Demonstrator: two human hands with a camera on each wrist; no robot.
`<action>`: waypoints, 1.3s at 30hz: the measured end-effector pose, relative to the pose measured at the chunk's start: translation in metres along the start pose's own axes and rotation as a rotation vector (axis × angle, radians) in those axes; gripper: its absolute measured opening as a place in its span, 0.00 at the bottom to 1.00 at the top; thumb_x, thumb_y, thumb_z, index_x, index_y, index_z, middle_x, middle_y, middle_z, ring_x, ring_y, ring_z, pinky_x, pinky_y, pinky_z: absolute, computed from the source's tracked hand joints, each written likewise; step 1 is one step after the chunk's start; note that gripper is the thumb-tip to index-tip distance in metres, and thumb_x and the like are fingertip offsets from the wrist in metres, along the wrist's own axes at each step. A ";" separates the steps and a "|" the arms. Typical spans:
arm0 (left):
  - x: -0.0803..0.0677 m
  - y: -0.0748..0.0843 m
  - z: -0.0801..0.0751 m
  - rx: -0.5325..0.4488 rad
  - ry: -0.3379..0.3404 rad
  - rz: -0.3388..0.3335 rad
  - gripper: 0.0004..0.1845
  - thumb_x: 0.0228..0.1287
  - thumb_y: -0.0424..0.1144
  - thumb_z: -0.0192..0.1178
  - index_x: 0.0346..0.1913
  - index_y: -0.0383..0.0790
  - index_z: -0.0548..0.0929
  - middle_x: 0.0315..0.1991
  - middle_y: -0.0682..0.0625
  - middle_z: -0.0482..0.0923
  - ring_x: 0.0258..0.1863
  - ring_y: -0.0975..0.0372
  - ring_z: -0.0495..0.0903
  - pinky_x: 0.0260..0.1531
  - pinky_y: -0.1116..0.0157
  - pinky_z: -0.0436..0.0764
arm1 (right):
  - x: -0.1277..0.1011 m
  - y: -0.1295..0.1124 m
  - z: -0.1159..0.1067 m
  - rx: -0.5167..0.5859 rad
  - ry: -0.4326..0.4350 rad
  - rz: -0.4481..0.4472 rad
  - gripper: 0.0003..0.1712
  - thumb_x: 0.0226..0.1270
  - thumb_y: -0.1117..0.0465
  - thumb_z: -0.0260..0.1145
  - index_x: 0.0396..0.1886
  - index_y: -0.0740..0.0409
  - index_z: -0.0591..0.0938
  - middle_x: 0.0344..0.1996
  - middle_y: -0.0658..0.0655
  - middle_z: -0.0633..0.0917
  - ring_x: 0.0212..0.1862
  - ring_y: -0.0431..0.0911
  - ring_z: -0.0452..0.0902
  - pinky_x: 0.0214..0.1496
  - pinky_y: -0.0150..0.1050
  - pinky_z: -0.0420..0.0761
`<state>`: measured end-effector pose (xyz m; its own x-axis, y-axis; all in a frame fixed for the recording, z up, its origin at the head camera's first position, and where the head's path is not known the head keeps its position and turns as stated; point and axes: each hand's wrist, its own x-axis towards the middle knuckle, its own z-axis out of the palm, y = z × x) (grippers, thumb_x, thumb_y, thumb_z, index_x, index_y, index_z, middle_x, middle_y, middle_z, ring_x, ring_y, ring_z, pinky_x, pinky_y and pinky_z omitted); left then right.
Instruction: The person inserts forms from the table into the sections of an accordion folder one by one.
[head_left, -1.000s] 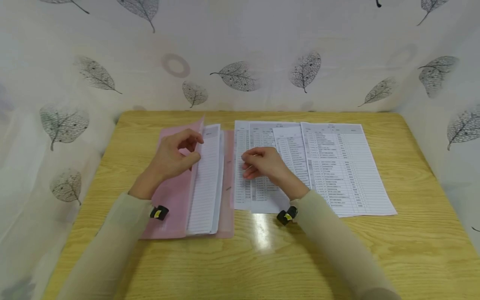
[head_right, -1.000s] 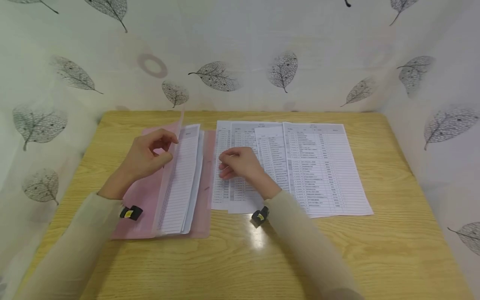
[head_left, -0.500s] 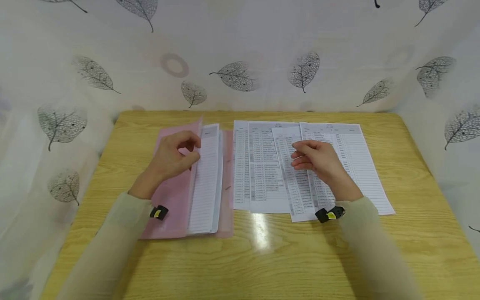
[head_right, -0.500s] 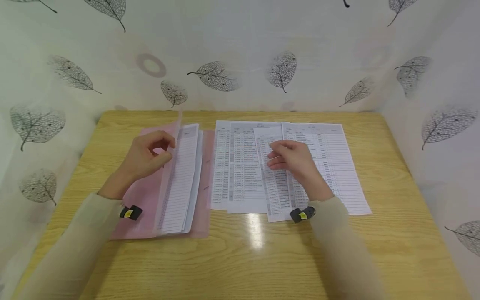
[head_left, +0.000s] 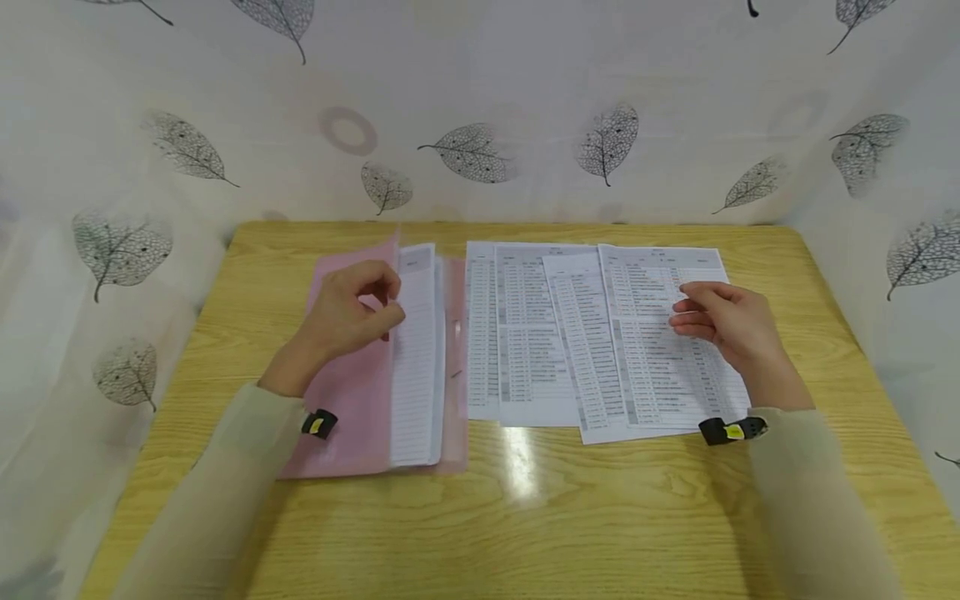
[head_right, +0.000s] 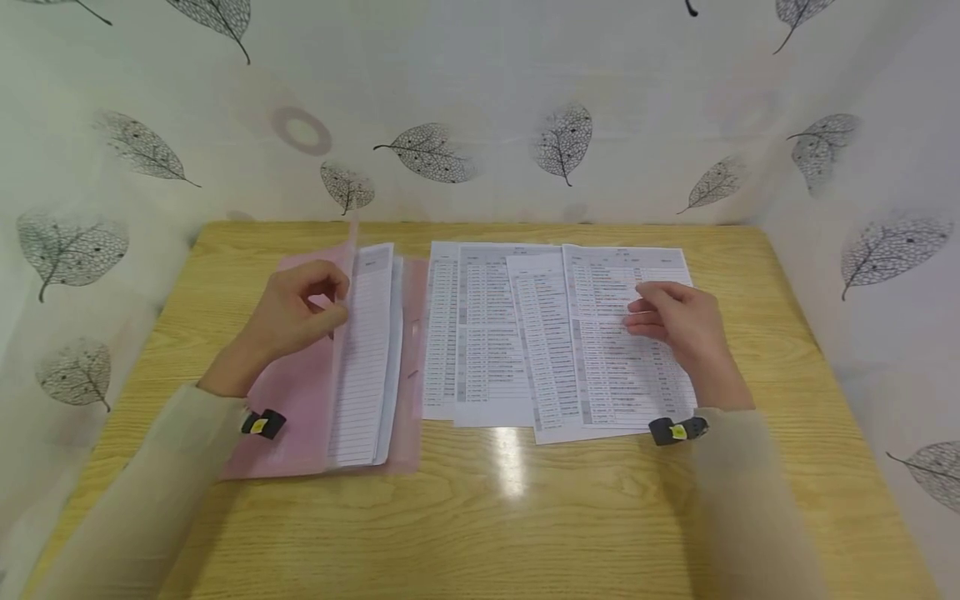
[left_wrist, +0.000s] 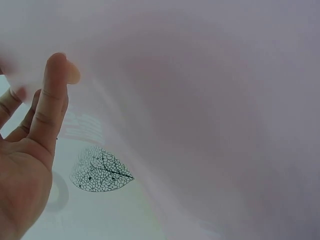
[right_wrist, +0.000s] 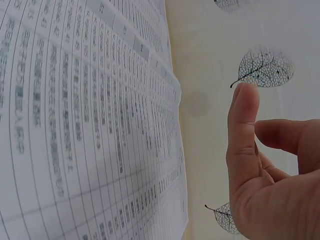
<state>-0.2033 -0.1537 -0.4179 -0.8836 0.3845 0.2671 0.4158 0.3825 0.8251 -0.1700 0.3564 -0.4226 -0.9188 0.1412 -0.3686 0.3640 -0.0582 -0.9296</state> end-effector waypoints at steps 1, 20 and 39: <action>0.000 0.000 0.000 0.000 -0.002 0.005 0.07 0.55 0.25 0.60 0.36 0.35 0.79 0.31 0.48 0.76 0.30 0.62 0.82 0.18 0.64 0.85 | 0.000 0.001 -0.004 -0.002 0.011 -0.004 0.04 0.74 0.55 0.69 0.40 0.48 0.88 0.29 0.50 0.89 0.29 0.42 0.89 0.34 0.34 0.89; 0.003 -0.005 -0.001 0.030 0.026 0.066 0.07 0.52 0.23 0.60 0.35 0.35 0.79 0.30 0.49 0.77 0.31 0.62 0.80 0.19 0.70 0.82 | -0.001 0.017 -0.068 -1.172 0.165 0.140 0.57 0.68 0.30 0.65 0.60 0.87 0.71 0.57 0.85 0.75 0.49 0.70 0.77 0.44 0.58 0.80; 0.002 -0.005 -0.003 0.053 0.035 0.056 0.08 0.52 0.23 0.59 0.35 0.36 0.80 0.32 0.50 0.77 0.32 0.63 0.79 0.20 0.71 0.81 | 0.006 0.019 -0.068 -1.035 0.218 0.159 0.45 0.68 0.43 0.70 0.63 0.79 0.69 0.53 0.76 0.75 0.47 0.62 0.74 0.36 0.39 0.75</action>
<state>-0.2077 -0.1576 -0.4201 -0.8655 0.3773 0.3296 0.4744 0.4056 0.7813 -0.1581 0.4237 -0.4428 -0.8394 0.3853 -0.3834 0.5240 0.7611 -0.3823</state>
